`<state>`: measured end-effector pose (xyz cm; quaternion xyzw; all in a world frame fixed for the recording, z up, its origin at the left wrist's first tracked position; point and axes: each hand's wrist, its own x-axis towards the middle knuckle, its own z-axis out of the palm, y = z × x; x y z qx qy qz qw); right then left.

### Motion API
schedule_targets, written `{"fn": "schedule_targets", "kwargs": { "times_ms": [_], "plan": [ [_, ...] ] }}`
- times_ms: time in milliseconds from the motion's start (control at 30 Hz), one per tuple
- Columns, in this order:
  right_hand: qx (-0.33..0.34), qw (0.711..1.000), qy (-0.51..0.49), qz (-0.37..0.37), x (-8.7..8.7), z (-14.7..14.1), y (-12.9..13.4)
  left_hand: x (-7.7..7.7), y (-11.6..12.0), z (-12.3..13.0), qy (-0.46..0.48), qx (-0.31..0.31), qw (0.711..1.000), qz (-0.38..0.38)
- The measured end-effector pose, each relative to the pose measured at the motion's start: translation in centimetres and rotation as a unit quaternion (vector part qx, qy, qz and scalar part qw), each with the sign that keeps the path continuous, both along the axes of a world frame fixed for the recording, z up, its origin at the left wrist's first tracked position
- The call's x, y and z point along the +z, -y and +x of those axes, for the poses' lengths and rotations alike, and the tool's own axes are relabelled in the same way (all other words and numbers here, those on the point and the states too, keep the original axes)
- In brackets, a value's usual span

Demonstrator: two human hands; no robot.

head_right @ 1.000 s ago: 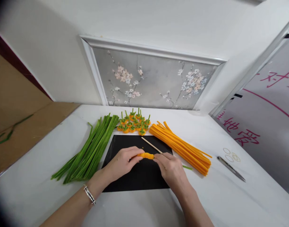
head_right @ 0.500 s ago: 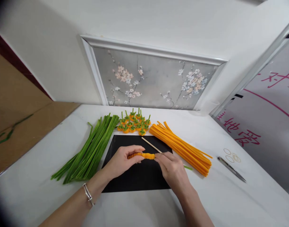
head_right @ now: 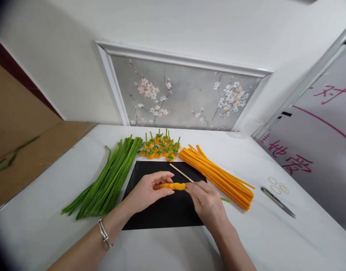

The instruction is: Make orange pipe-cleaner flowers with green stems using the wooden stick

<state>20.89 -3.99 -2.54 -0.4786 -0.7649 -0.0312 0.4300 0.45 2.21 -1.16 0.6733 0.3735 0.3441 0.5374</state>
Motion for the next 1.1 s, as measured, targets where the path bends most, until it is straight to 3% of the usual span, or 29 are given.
{"fn": "schedule_targets", "kwargs": {
  "times_ms": [200, 367, 533, 833, 967, 1100],
  "plan": [
    [0.012, 1.0, -0.004, 0.022, 0.2, -0.2, 0.0, 0.6, 0.2, -0.1, -0.082, -0.017, 0.996, 0.018],
    [0.011, 1.0, 0.0, 0.01, 0.1, -0.4, 0.0, 0.5, 0.3, 0.1, -0.049, 0.019, 0.997, 0.049],
    [-0.026, 0.998, -0.011, -0.061, -0.1, -0.7, 0.1, 0.5, 0.4, 0.3, -0.047, 0.042, 0.993, 0.104],
    [-0.005, 0.999, -0.027, -0.025, 0.2, -2.2, 0.4, 0.6, 1.0, 0.8, -0.018, 0.137, 0.976, 0.166],
    [-0.013, 0.997, -0.067, -0.039, 0.7, -3.0, 0.7, 0.8, 1.4, 1.0, -0.027, 0.131, 0.968, 0.21],
    [-0.023, 0.994, -0.102, -0.035, 0.6, -3.3, 0.7, 0.9, 1.6, 1.2, -0.007, 0.107, 0.979, 0.175]
  ]
}}
